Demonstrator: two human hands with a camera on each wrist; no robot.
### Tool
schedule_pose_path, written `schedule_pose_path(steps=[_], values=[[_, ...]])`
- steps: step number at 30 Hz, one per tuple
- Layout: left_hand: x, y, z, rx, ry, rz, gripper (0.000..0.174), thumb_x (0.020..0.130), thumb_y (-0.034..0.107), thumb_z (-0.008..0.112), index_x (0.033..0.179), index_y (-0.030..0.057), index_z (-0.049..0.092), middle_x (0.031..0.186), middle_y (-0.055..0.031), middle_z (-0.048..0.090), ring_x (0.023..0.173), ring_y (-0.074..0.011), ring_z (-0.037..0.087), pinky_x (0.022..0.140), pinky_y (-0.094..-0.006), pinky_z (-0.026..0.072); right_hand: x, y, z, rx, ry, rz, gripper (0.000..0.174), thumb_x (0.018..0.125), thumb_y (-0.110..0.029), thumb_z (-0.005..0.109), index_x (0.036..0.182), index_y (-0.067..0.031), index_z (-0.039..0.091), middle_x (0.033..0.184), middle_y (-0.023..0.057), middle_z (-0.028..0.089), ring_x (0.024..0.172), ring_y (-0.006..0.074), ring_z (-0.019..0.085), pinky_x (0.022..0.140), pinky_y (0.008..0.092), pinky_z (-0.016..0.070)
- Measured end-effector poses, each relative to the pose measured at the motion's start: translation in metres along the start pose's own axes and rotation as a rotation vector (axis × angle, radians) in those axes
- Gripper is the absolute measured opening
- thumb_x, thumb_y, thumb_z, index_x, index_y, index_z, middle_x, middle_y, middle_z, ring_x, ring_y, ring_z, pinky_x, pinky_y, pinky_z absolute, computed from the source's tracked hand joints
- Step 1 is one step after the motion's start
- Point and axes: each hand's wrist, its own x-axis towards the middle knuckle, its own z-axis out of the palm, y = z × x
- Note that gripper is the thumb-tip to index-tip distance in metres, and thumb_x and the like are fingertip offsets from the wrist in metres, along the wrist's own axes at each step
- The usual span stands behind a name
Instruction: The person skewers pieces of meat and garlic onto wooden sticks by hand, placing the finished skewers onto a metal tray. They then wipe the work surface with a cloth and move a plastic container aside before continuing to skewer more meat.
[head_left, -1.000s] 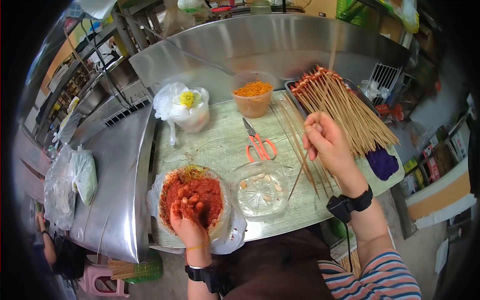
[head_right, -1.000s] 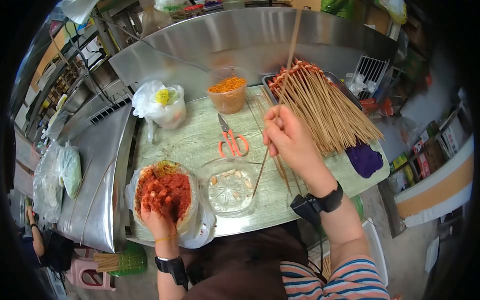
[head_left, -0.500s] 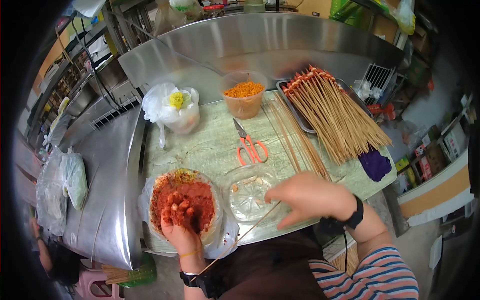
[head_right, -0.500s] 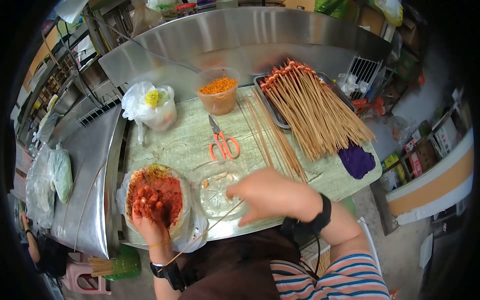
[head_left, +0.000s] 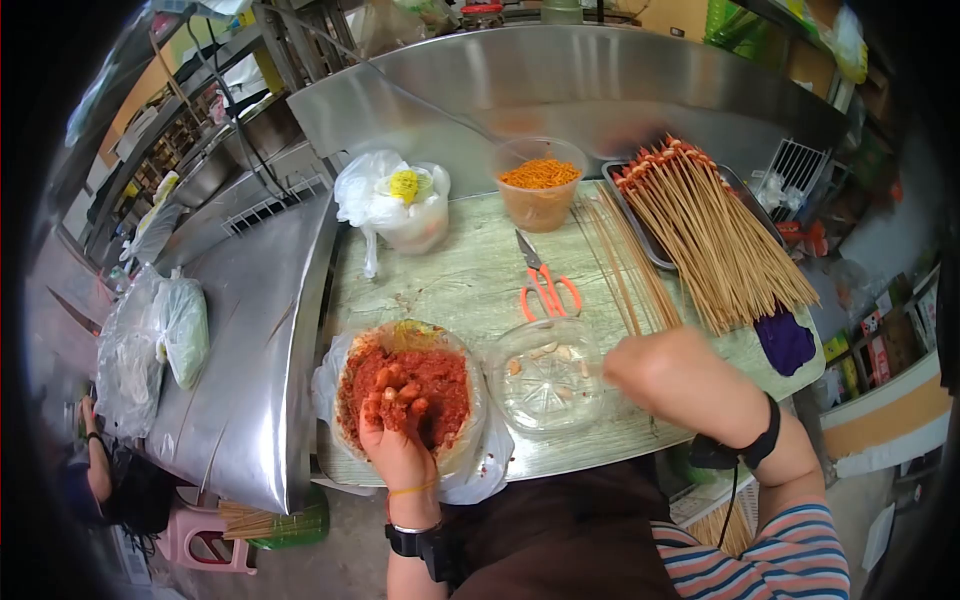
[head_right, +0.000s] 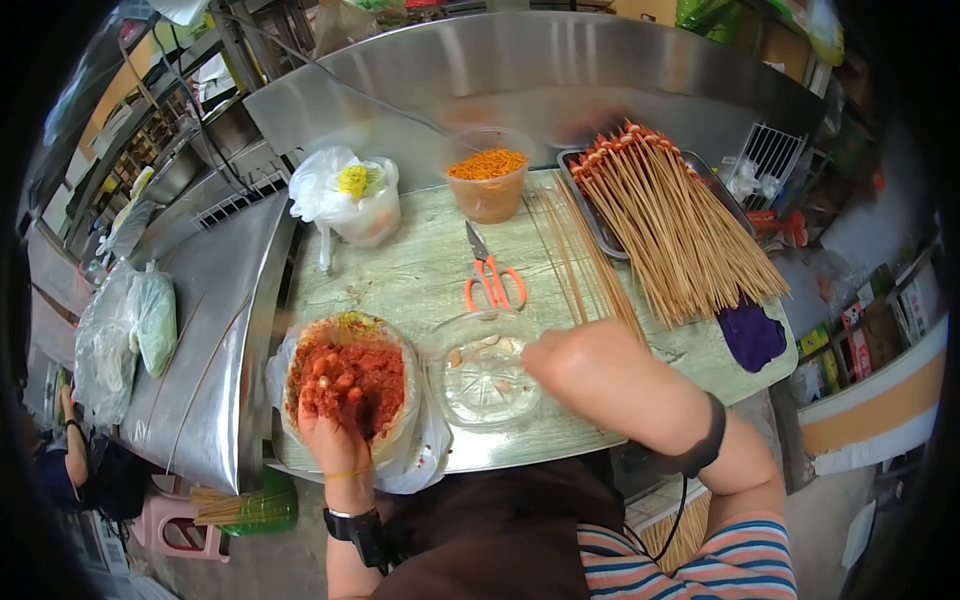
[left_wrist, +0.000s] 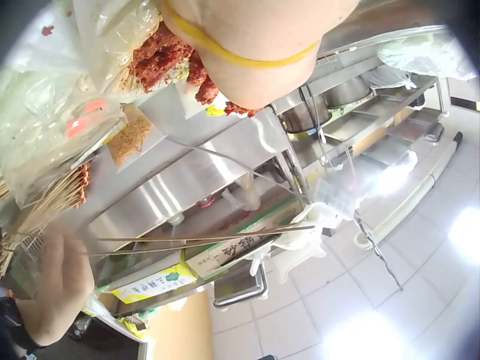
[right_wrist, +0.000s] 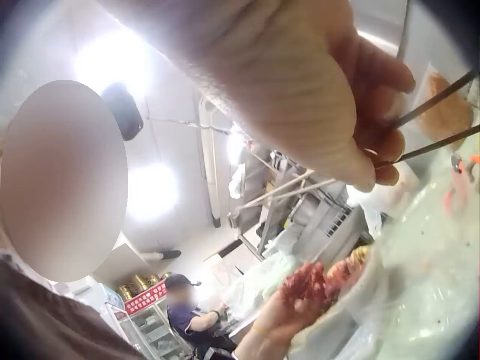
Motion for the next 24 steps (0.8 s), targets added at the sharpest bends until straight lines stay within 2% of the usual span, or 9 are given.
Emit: schedule_pose_path(steps=[2,5,7,8,9,11,12,21,24], values=[[0.001,0.001,0.0,-0.029,0.003,0.004,0.027,0.093,0.006,0.056,0.12,0.0029,0.057,0.111,-0.0065,0.064,0.093,-0.0166,0.063,0.074,-0.0285,0.0534,-0.003,0.002,-0.023,-0.109,0.153,0.181,0.009,0.08,-0.012,0.063,0.08,-0.0051,0.057,0.069,0.0088,0.058,0.061,0.0253,0.061,0.053,0.0337,0.0484],[0.003,0.008,-0.001,-0.095,0.012,0.005,0.028,0.094,0.007,0.055,0.121,0.0013,0.055,0.116,-0.0093,0.062,0.093,-0.017,0.063,0.076,-0.0287,0.0539,-0.009,0.003,-0.048,-0.083,0.431,0.249,0.008,0.087,-0.01,0.059,0.087,-0.002,0.059,0.07,0.0083,0.06,0.06,0.0202,0.061,0.054,0.03,0.0478],[0.007,0.021,-0.002,-0.11,0.02,-0.033,0.03,0.094,0.007,0.056,0.122,-0.0007,0.054,0.119,-0.0123,0.061,0.094,-0.0176,0.063,0.078,-0.0281,0.0539,-0.016,-0.008,-0.057,0.527,0.718,0.491,0.012,0.095,-0.01,0.053,0.092,0.0006,0.06,0.08,0.0052,0.061,0.065,0.0135,0.06,0.055,0.0266,0.049],[0.011,0.026,-0.011,-0.085,-0.023,0.017,0.032,0.098,0.014,0.048,0.125,-0.0027,0.051,0.122,-0.0158,0.06,0.104,-0.0203,0.062,0.084,-0.0293,0.0531,-0.017,-0.009,-0.052,0.638,0.791,0.405,0.016,0.097,-0.011,0.049,0.095,0.0021,0.059,0.082,0.0038,0.058,0.069,0.0087,0.057,0.06,0.0219,0.0494],[0.014,0.035,-0.014,-0.082,-0.017,0.019,0.032,0.098,0.014,0.048,0.125,-0.0027,0.051,0.122,-0.0158,0.06,0.104,-0.0203,0.062,0.084,-0.0293,0.0531,-0.016,-0.012,-0.044,0.645,0.787,0.402,0.016,0.097,-0.011,0.049,0.095,0.0021,0.059,0.082,0.0038,0.058,0.069,0.0087,0.057,0.06,0.0219,0.0494],[0.018,0.058,-0.016,-0.004,-0.005,0.033,0.033,0.097,0.013,0.05,0.126,-0.0028,0.051,0.122,-0.0165,0.059,0.105,-0.021,0.062,0.085,-0.0288,0.053,-0.011,-0.018,-0.023,1.137,0.777,0.402,0.016,0.096,-0.01,0.051,0.094,0.0031,0.059,0.084,0.0067,0.059,0.07,0.011,0.058,0.064,0.0234,0.0514],[0.02,0.062,-0.024,0.113,-0.052,0.08,0.034,0.096,0.01,0.053,0.127,-0.0036,0.05,0.12,-0.0166,0.06,0.105,-0.0209,0.062,0.086,-0.0284,0.0529,-0.008,-0.022,-0.012,1.192,0.719,0.431,0.016,0.096,-0.009,0.05,0.094,0.0038,0.059,0.086,0.0082,0.06,0.072,0.0128,0.06,0.066,0.0253,0.0528],[0.029,0.066,-0.06,0.728,-0.092,0.128,0.023,0.085,0.002,0.066,0.107,-0.0057,0.064,0.101,-0.0074,0.068,0.091,-0.0123,0.062,0.081,-0.0254,0.0496,-0.013,-0.028,0.051,1.083,0.179,0.44,0.014,0.093,-0.009,0.054,0.089,0.0031,0.06,0.077,0.0076,0.064,0.07,0.0128,0.064,0.064,0.025,0.0517],[0.027,0.067,-0.058,0.992,-0.133,0.243,0.019,0.076,-0.004,0.067,0.095,-0.0012,0.068,0.086,-0.0076,0.065,0.081,-0.0148,0.061,0.075,-0.0261,0.0489,-0.022,-0.025,0.053,1.221,0.152,0.492,0.018,0.095,-0.011,0.051,0.089,0.0034,0.06,0.076,0.008,0.064,0.069,0.0127,0.064,0.062,0.0245,0.0512]])
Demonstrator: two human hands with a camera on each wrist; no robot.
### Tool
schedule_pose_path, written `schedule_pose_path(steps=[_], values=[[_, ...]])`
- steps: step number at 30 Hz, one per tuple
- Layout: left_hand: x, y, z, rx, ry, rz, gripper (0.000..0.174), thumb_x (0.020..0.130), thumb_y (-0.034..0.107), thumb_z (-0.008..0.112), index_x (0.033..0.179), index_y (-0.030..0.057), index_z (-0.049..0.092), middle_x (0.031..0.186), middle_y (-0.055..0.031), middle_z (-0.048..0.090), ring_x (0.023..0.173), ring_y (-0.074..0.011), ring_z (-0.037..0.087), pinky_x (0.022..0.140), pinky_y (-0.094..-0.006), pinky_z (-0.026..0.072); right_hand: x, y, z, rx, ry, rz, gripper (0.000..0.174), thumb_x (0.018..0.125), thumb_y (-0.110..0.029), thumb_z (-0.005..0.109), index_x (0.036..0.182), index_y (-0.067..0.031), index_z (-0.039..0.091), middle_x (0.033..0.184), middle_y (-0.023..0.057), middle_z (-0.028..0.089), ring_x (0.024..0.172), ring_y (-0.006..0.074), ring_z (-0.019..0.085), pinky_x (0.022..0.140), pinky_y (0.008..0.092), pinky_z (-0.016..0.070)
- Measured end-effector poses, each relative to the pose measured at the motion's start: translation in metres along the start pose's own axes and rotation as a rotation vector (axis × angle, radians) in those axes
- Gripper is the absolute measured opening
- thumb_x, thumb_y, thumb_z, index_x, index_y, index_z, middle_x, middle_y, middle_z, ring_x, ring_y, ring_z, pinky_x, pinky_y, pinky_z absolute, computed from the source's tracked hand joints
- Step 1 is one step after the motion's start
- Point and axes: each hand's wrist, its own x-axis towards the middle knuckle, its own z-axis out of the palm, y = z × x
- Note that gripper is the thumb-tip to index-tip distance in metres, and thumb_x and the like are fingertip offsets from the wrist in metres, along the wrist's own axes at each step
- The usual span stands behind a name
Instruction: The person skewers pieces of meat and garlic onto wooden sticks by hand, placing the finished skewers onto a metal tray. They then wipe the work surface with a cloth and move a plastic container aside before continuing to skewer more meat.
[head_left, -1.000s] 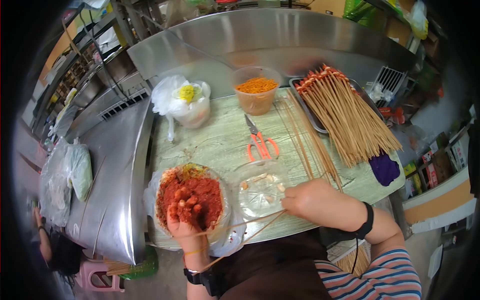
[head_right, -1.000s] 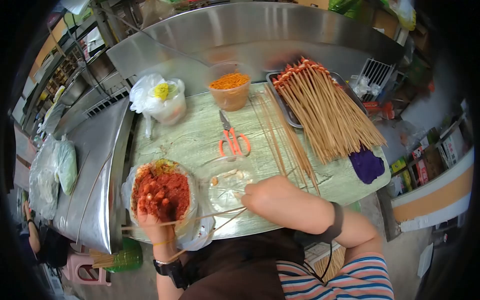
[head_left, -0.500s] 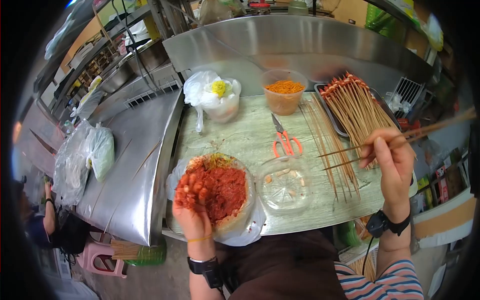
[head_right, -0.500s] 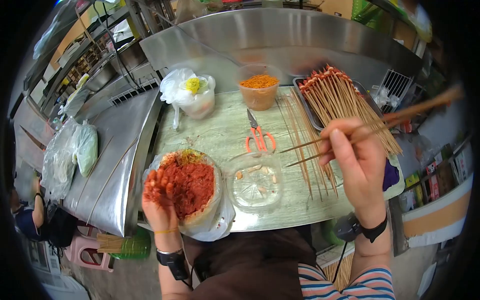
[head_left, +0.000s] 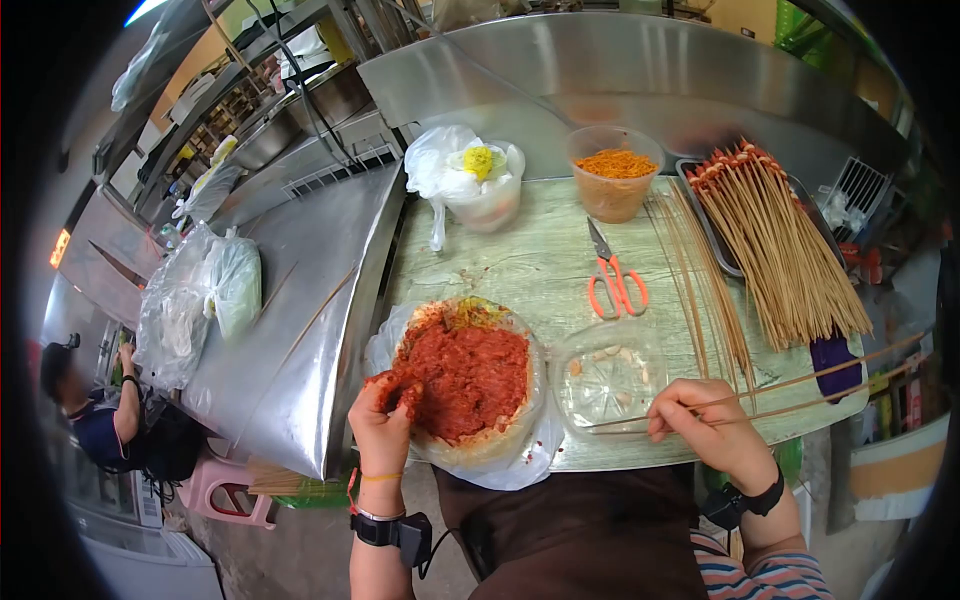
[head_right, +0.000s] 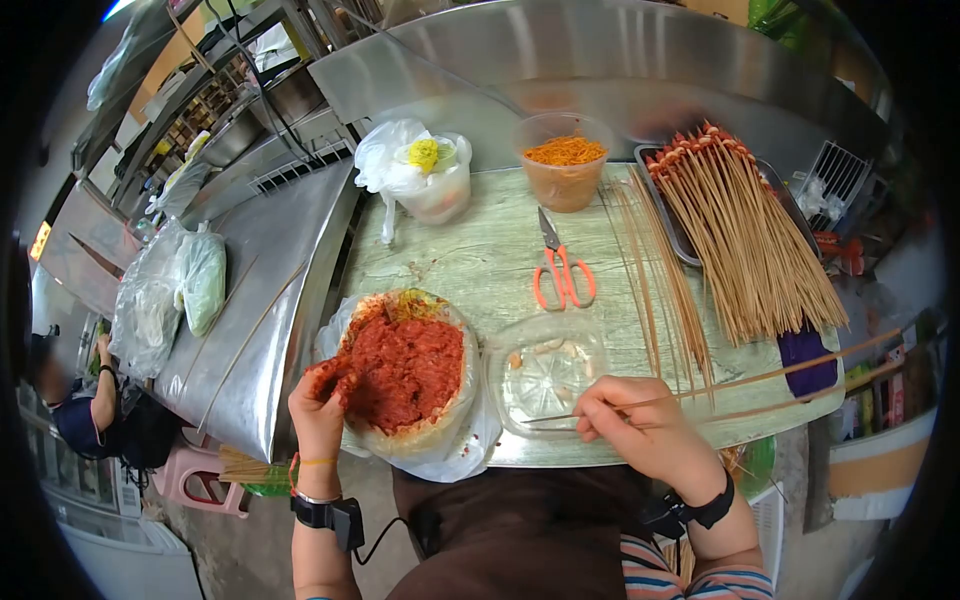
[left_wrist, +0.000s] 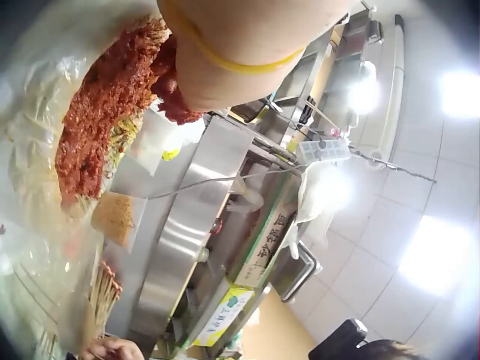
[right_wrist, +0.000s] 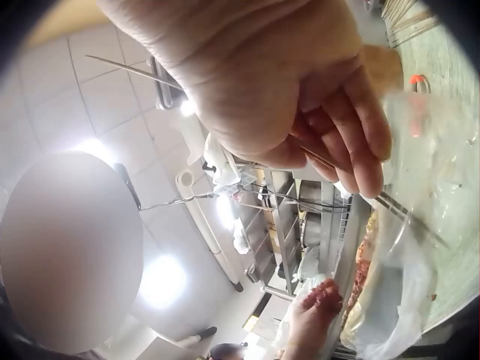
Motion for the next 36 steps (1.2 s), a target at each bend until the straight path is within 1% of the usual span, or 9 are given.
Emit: schedule_pose_path(steps=[3,4,8,11,16,22,27,28,36], values=[[0.009,0.005,0.003,0.235,-0.093,0.209,0.021,0.073,-0.004,0.068,0.094,0.0021,0.07,0.09,-0.0116,0.066,0.08,-0.0219,0.063,0.073,-0.0289,0.0494,-0.002,0.004,-0.001,0.099,0.039,0.043,0.021,0.097,-0.012,0.048,0.09,0.0039,0.06,0.076,0.0077,0.063,0.068,0.0124,0.063,0.063,0.0243,0.0509],[0.013,0.011,0.006,0.313,-0.116,0.273,0.024,0.07,-0.001,0.07,0.093,0.0055,0.07,0.09,-0.0138,0.065,0.081,-0.0291,0.062,0.071,-0.0337,0.05,-0.002,0.005,-0.001,0.118,0.08,0.027,0.023,0.098,-0.013,0.047,0.09,0.0042,0.061,0.076,0.0075,0.063,0.067,0.0122,0.062,0.063,0.0242,0.0507],[0.025,0.018,0.028,0.605,-0.196,0.476,0.023,0.068,0.008,0.072,0.09,0.0097,0.068,0.084,-0.0105,0.061,0.08,-0.032,0.062,0.068,-0.0406,0.0505,-0.005,0.014,0.007,0.205,0.087,0.031,0.025,0.099,-0.014,0.046,0.091,0.0047,0.06,0.076,0.0075,0.062,0.066,0.0119,0.061,0.063,0.0241,0.0503],[0.031,0.021,0.038,0.868,-0.26,0.492,0.024,0.067,0.006,0.069,0.09,0.0113,0.068,0.082,-0.0094,0.058,0.078,-0.0316,0.061,0.067,-0.041,0.051,-0.004,0.021,0.011,0.157,0.069,0.009,0.026,0.099,-0.015,0.045,0.091,0.0041,0.061,0.078,0.0078,0.062,0.067,0.0117,0.061,0.063,0.0238,0.05],[0.04,0.015,0.043,0.965,-0.267,0.466,0.023,0.065,0.009,0.07,0.088,0.0118,0.067,0.081,-0.0107,0.057,0.073,-0.0326,0.061,0.063,-0.0414,0.0511,-0.003,0.028,0.013,0.213,0.11,-0.005,0.028,0.1,-0.017,0.044,0.092,0.0029,0.061,0.081,0.0081,0.063,0.068,0.0117,0.062,0.062,0.0231,0.0491],[0.048,0.009,0.037,0.745,-0.232,0.366,0.022,0.067,0.013,0.073,0.087,0.0075,0.067,0.081,-0.0142,0.061,0.074,-0.0348,0.061,0.062,-0.0426,0.0501,-0.004,0.034,0.015,0.267,0.15,0.001,0.028,0.101,-0.019,0.043,0.092,0.0021,0.06,0.081,0.0082,0.064,0.068,0.0114,0.063,0.062,0.0228,0.0491],[0.053,-0.008,0.025,0.338,-0.16,0.14,0.022,0.072,0.005,0.068,0.093,0.0007,0.067,0.084,-0.017,0.065,0.075,-0.0279,0.065,0.067,-0.0338,0.0499,-0.006,0.038,0.018,0.311,0.18,-0.005,0.028,0.101,-0.02,0.042,0.094,0.001,0.059,0.081,0.0074,0.064,0.069,0.0112,0.063,0.063,0.0223,0.0487],[0.05,-0.005,0.023,0.273,-0.144,0.102,0.018,0.076,0.002,0.064,0.093,-0.0025,0.065,0.081,-0.0116,0.066,0.073,-0.0189,0.063,0.068,-0.0286,0.0489,-0.006,0.038,0.019,0.319,0.188,0.004,0.029,0.101,-0.021,0.042,0.094,0.0007,0.059,0.082,0.0072,0.064,0.069,0.0112,0.063,0.063,0.0222,0.0485],[0.051,0.002,0.011,-0.431,-0.188,-0.294,0.012,0.086,0.006,0.056,0.095,0.0004,0.062,0.083,-0.0016,0.064,0.072,-0.0106,0.059,0.063,-0.0237,0.0474,-0.006,0.04,0.02,0.318,0.209,0.002,0.029,0.101,-0.022,0.042,0.094,0.0001,0.059,0.082,0.0072,0.065,0.069,0.0109,0.063,0.064,0.022,0.0485]])
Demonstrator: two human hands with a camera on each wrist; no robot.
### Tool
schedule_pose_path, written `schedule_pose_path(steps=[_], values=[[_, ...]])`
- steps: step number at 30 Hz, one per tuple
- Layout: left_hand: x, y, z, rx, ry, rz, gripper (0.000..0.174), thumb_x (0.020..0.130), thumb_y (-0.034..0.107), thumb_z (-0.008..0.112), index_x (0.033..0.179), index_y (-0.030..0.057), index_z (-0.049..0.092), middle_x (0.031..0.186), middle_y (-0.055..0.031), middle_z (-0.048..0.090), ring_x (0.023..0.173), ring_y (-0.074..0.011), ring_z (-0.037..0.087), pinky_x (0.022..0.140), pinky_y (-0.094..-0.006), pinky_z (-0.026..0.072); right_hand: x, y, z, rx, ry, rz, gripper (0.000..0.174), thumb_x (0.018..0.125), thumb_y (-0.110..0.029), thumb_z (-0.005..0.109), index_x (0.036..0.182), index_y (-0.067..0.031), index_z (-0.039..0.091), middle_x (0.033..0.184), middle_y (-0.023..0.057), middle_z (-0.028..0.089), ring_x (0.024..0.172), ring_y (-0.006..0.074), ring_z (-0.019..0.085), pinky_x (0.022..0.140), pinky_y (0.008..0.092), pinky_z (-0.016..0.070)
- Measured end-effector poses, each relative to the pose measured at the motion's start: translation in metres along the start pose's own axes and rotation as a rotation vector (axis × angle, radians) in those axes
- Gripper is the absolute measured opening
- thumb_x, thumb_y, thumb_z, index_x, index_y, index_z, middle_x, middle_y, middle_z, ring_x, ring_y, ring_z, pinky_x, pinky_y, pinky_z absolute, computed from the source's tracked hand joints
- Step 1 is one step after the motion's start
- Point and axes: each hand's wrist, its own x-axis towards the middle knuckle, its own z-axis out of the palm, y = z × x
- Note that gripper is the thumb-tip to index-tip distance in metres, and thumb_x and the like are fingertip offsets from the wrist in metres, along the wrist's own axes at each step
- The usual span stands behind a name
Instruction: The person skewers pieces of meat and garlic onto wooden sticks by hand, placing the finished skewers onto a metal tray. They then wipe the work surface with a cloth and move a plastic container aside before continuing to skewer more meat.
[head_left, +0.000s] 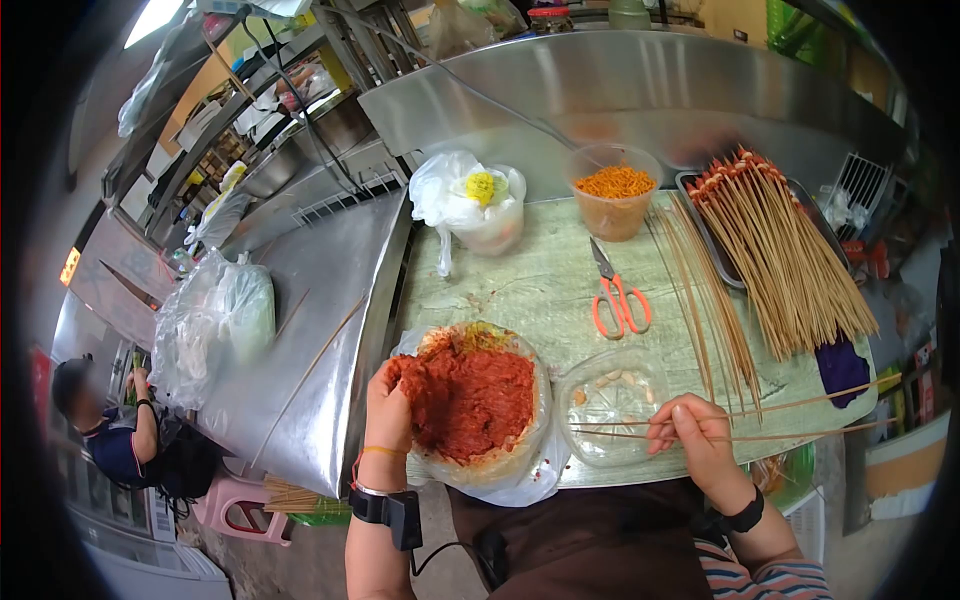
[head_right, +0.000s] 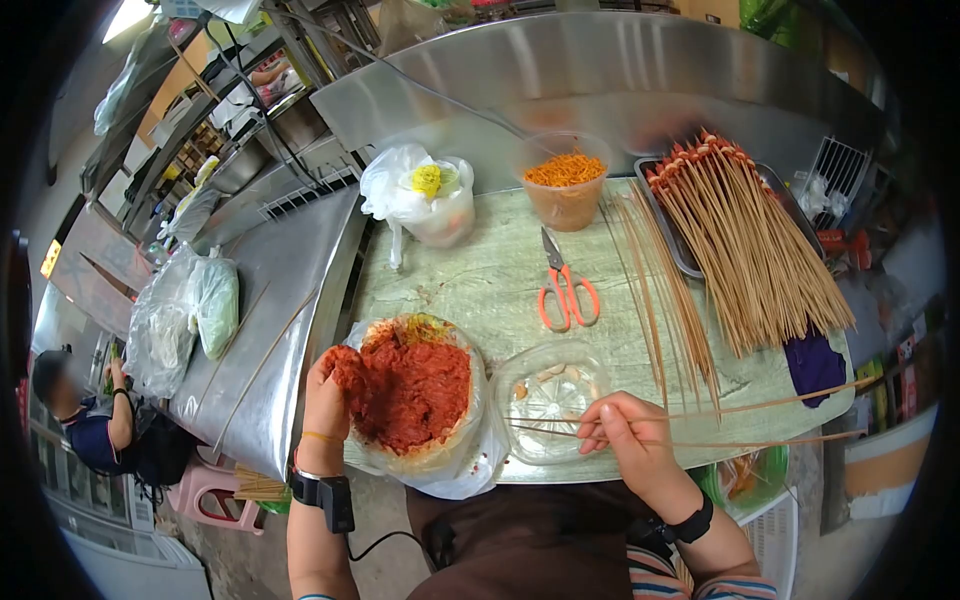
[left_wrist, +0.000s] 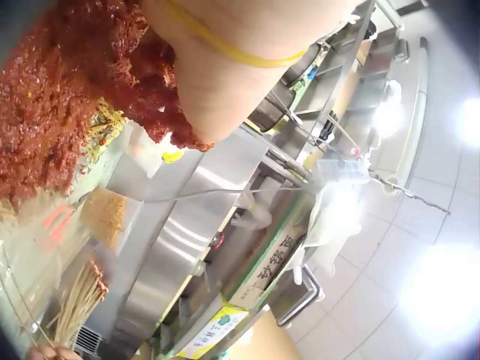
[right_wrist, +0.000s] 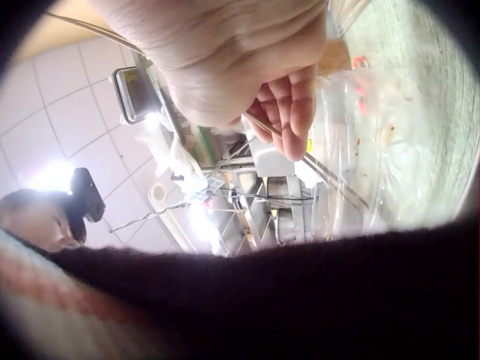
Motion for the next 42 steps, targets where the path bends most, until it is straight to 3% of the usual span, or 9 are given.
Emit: schedule_pose_path(steps=[5,7,11,17,20,22,28,35,42], values=[[-0.007,0.003,0.013,-0.268,0.032,-0.095,0.008,0.09,0.008,0.057,0.093,0.0019,0.061,0.087,-0.0038,0.066,0.071,-0.0106,0.06,0.059,-0.023,0.0475,-0.001,-0.001,0.0,0.005,0.001,-0.004,0.029,0.101,-0.023,0.042,0.095,0.0001,0.059,0.082,0.0072,0.065,0.069,0.0109,0.063,0.063,0.0219,0.0484],[-0.01,0.005,0.015,-0.358,-0.1,-0.117,0.011,0.09,0.008,0.06,0.098,0.0013,0.062,0.088,-0.0049,0.066,0.072,-0.0127,0.062,0.061,-0.0249,0.051,-0.001,0.0,0.0,0.008,0.002,-0.011,0.029,0.101,-0.023,0.042,0.095,0.0001,0.059,0.083,0.0075,0.065,0.07,0.011,0.063,0.063,0.0219,0.0481],[-0.02,0.002,0.026,-0.226,-0.026,-0.077,0.016,0.089,0.009,0.063,0.103,0.0013,0.062,0.09,-0.007,0.067,0.077,-0.0157,0.065,0.065,-0.0274,0.0546,0.0,-0.001,0.001,0.001,0.013,-0.021,0.028,0.101,-0.021,0.043,0.094,0.0001,0.059,0.081,0.0065,0.063,0.068,0.0109,0.062,0.063,0.0219,0.0479],[-0.035,0.006,0.044,-0.399,0.043,-0.235,0.019,0.09,0.01,0.064,0.106,-0.0001,0.063,0.097,-0.0087,0.068,0.084,-0.0192,0.067,0.071,-0.031,0.0569,0.003,-0.015,-0.009,-0.037,0.029,-0.095,0.024,0.1,-0.017,0.044,0.092,0.0007,0.059,0.079,0.0052,0.056,0.067,0.0115,0.06,0.064,0.0225,0.0488],[-0.036,-0.001,0.046,-0.461,0.03,-0.215,0.02,0.09,0.01,0.063,0.108,0.0003,0.063,0.099,-0.0078,0.067,0.084,-0.0181,0.065,0.074,-0.032,0.056,0.005,-0.034,-0.012,-0.005,0.053,-0.118,0.027,0.101,-0.019,0.043,0.092,0.002,0.058,0.082,0.0071,0.057,0.07,0.0149,0.061,0.069,0.0277,0.0518],[-0.033,-0.018,0.04,-0.41,-0.041,-0.092,0.018,0.091,0.011,0.063,0.106,0.0011,0.063,0.098,-0.0066,0.067,0.084,-0.0172,0.064,0.075,-0.0324,0.0552,0.004,-0.043,-0.016,-0.001,0.035,-0.115,0.028,0.101,-0.02,0.043,0.093,0.0022,0.058,0.082,0.0074,0.057,0.071,0.0154,0.061,0.069,0.0284,0.0518],[-0.044,-0.017,0.052,-0.585,0.017,-0.229,0.014,0.089,0.008,0.065,0.101,0.0006,0.062,0.094,-0.0054,0.066,0.081,-0.0171,0.064,0.071,-0.0302,0.0554,0.006,-0.054,-0.001,0.039,-0.013,-0.183,0.031,0.102,-0.023,0.041,0.096,0.0029,0.057,0.085,0.0088,0.058,0.072,0.0171,0.063,0.07,0.0289,0.0516],[-0.058,-0.023,0.073,-0.694,-0.02,-0.206,0.019,0.086,-0.003,0.061,0.105,-0.0013,0.061,0.099,-0.0098,0.066,0.086,-0.021,0.067,0.074,-0.0339,0.0583,0.02,-0.05,0.033,0.191,-0.059,-0.174,0.032,0.102,-0.024,0.04,0.101,0.0035,0.057,0.087,0.009,0.058,0.074,0.0163,0.063,0.07,0.0287,0.051],[-0.057,-0.029,0.071,-0.73,-0.073,-0.16,0.02,0.09,0.0,0.057,0.109,0.0016,0.06,0.104,-0.0107,0.066,0.089,-0.0207,0.067,0.074,-0.0317,0.0592,0.034,-0.045,0.042,0.141,-0.077,-0.221,0.038,0.103,-0.029,0.037,0.096,0.0025,0.056,0.081,0.0089,0.057,0.068,0.0168,0.063,0.068,0.0279,0.051]])
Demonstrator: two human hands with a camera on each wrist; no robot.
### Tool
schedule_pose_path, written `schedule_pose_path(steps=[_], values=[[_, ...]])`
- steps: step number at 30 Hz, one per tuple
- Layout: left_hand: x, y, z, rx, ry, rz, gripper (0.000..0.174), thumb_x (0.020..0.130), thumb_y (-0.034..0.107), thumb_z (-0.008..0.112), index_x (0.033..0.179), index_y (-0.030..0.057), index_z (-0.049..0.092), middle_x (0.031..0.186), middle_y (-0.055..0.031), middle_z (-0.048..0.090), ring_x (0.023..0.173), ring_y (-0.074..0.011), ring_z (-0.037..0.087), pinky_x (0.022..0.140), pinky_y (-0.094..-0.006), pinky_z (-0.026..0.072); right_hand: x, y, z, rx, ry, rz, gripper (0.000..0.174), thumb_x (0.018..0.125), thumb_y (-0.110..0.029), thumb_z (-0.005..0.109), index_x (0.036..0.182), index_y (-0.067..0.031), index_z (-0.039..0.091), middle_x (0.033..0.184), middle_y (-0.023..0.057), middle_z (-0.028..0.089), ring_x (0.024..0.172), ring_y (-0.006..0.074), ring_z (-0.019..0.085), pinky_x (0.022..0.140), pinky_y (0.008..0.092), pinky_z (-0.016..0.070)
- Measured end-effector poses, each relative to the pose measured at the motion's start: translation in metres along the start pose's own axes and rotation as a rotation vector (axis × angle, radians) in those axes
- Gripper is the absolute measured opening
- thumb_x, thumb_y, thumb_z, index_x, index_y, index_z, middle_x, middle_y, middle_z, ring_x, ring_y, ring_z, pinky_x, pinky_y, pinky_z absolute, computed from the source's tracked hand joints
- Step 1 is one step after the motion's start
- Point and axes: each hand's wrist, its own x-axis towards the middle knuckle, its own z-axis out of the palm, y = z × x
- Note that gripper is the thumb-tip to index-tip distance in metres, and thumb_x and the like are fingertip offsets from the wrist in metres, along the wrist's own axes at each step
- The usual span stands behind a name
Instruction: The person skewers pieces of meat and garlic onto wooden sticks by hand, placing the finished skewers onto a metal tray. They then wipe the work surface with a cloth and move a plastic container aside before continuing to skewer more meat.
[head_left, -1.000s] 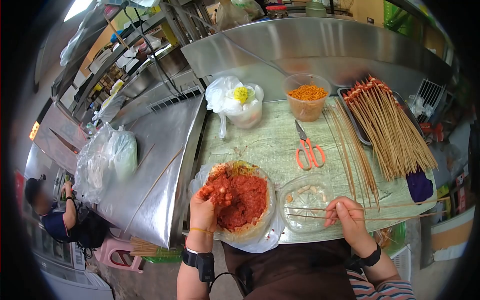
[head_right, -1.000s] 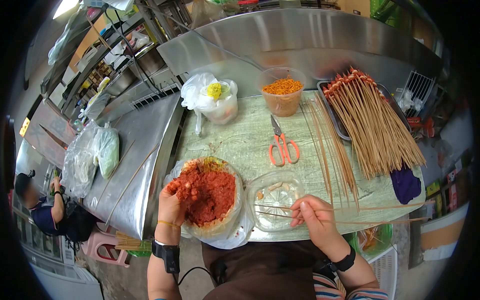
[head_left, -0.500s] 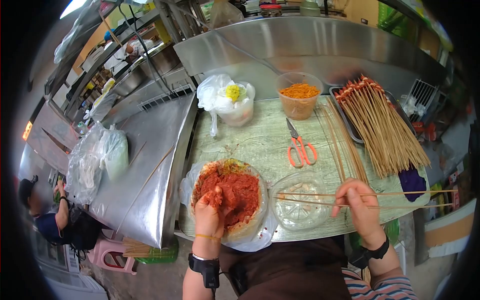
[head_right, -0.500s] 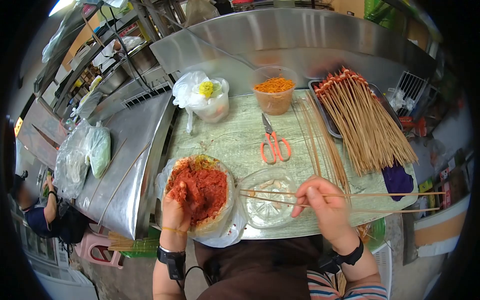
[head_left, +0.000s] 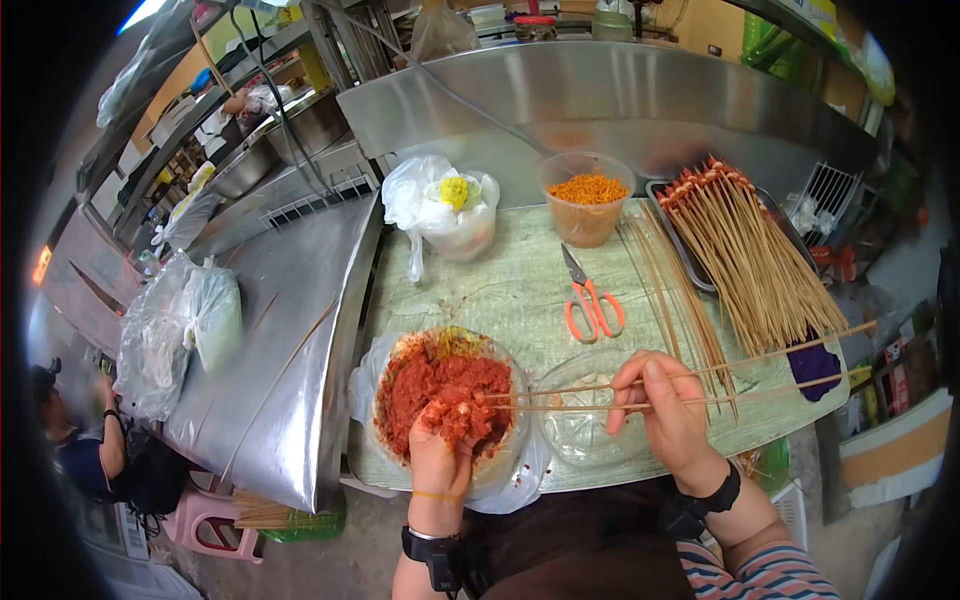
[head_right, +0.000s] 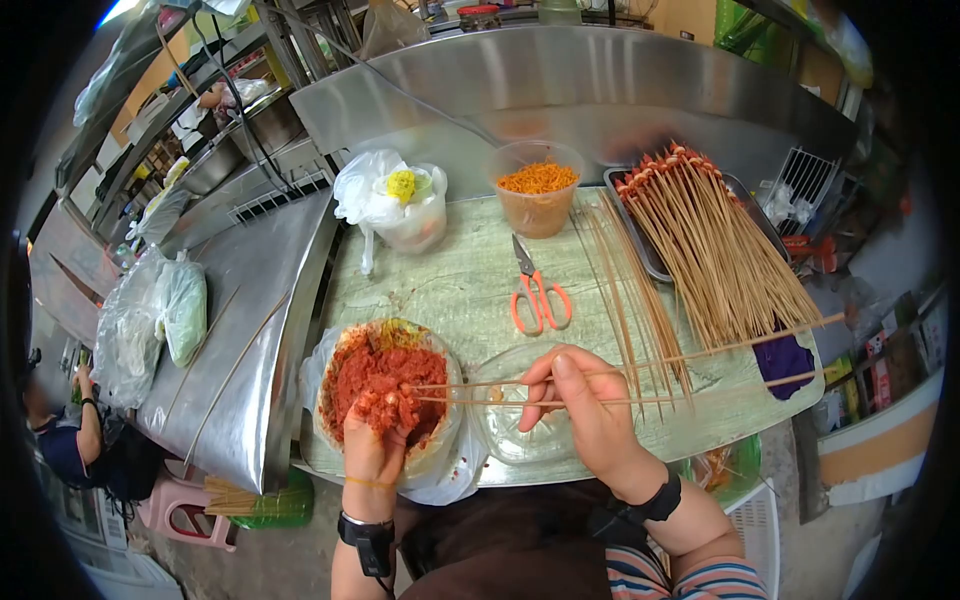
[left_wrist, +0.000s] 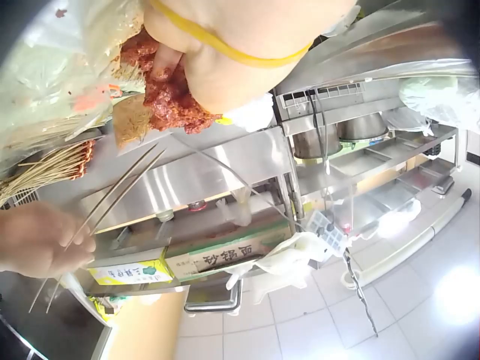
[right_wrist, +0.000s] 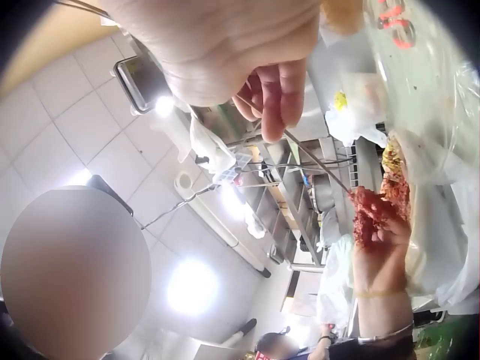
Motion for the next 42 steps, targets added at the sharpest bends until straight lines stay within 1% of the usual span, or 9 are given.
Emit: schedule_pose_path(steps=[2,12,24,26,31,33,35,37,42], values=[[-0.001,0.001,0.003,0.002,0.025,-0.002,0.019,0.09,0.001,0.057,0.109,0.0013,0.06,0.102,-0.0099,0.066,0.086,-0.0198,0.067,0.073,-0.0313,0.0588,0.004,0.003,0.006,0.013,0.098,0.023,0.04,0.104,-0.031,0.033,0.092,0.0015,0.053,0.076,0.0087,0.055,0.058,0.0185,0.062,0.058,0.0281,0.0515],[-0.004,0.001,0.003,0.022,-0.039,0.014,0.018,0.09,0.0,0.059,0.108,0.0018,0.06,0.1,-0.0063,0.066,0.084,-0.0164,0.065,0.073,-0.0287,0.0561,0.012,0.012,0.015,0.038,0.131,0.036,0.041,0.104,-0.031,0.032,0.089,0.001,0.052,0.076,0.0093,0.055,0.057,0.019,0.062,0.056,0.0292,0.0523],[-0.004,0.002,0.004,0.005,-0.058,0.014,0.02,0.09,0.001,0.058,0.11,0.0012,0.06,0.106,-0.0085,0.065,0.094,-0.0207,0.065,0.083,-0.0342,0.0563,0.014,0.017,0.005,0.147,0.197,0.016,0.04,0.103,-0.033,0.037,0.087,-0.0002,0.053,0.074,0.0095,0.056,0.058,0.0184,0.061,0.057,0.0285,0.0519],[-0.005,0.003,0.01,-0.052,-0.024,0.027,0.02,0.092,0.006,0.059,0.11,-0.0024,0.059,0.104,-0.0113,0.067,0.088,-0.0209,0.067,0.077,-0.0326,0.0578,0.014,0.017,-0.002,0.184,0.232,0.037,0.039,0.103,-0.034,0.037,0.088,-0.0012,0.054,0.072,0.0087,0.056,0.057,0.0185,0.06,0.055,0.0285,0.051],[-0.007,0.001,0.015,0.115,0.023,0.098,0.019,0.09,0.01,0.064,0.105,0.0006,0.059,0.093,-0.0093,0.068,0.078,-0.0172,0.066,0.065,-0.0293,0.0559,0.005,0.008,-0.024,0.213,0.34,0.061,0.038,0.102,-0.034,0.039,0.088,-0.0022,0.055,0.07,0.0072,0.056,0.056,0.0182,0.06,0.054,0.0281,0.0498],[-0.006,-0.001,0.007,0.155,-0.006,0.054,0.013,0.088,0.002,0.061,0.102,0.0025,0.06,0.1,-0.0073,0.066,0.09,-0.0173,0.064,0.077,-0.03,0.0564,-0.005,-0.002,-0.042,0.201,0.395,0.059,0.038,0.102,-0.034,0.039,0.087,-0.0024,0.055,0.07,0.0068,0.055,0.056,0.0182,0.06,0.054,0.0281,0.0497],[-0.003,-0.006,0.007,0.206,0.011,0.133,0.013,0.087,0.002,0.063,0.1,0.0025,0.061,0.099,-0.0074,0.066,0.087,-0.0165,0.064,0.074,-0.0279,0.0555,-0.016,-0.013,-0.064,0.228,0.428,0.015,0.038,0.102,-0.033,0.04,0.086,-0.0022,0.056,0.069,0.0069,0.057,0.054,0.018,0.059,0.051,0.0281,0.0492],[0.002,-0.013,-0.004,0.246,0.049,0.188,0.019,0.086,0.003,0.064,0.104,0.0009,0.061,0.106,-0.0096,0.065,0.093,-0.018,0.063,0.08,-0.0296,0.0525,-0.031,-0.027,-0.084,0.222,0.497,-0.014,0.038,0.102,-0.032,0.04,0.085,-0.0017,0.056,0.068,0.0071,0.057,0.052,0.0178,0.058,0.05,0.028,0.049],[-0.003,-0.006,0.009,0.288,0.079,0.179,0.02,0.088,0.001,0.062,0.108,-0.001,0.06,0.106,-0.0113,0.065,0.095,-0.0198,0.064,0.082,-0.0312,0.0538,-0.087,-0.072,-0.13,0.107,0.57,-0.07,0.038,0.102,-0.028,0.039,0.083,0.0,0.057,0.063,0.0077,0.057,0.046,0.0167,0.056,0.046,0.0262,0.0477]])
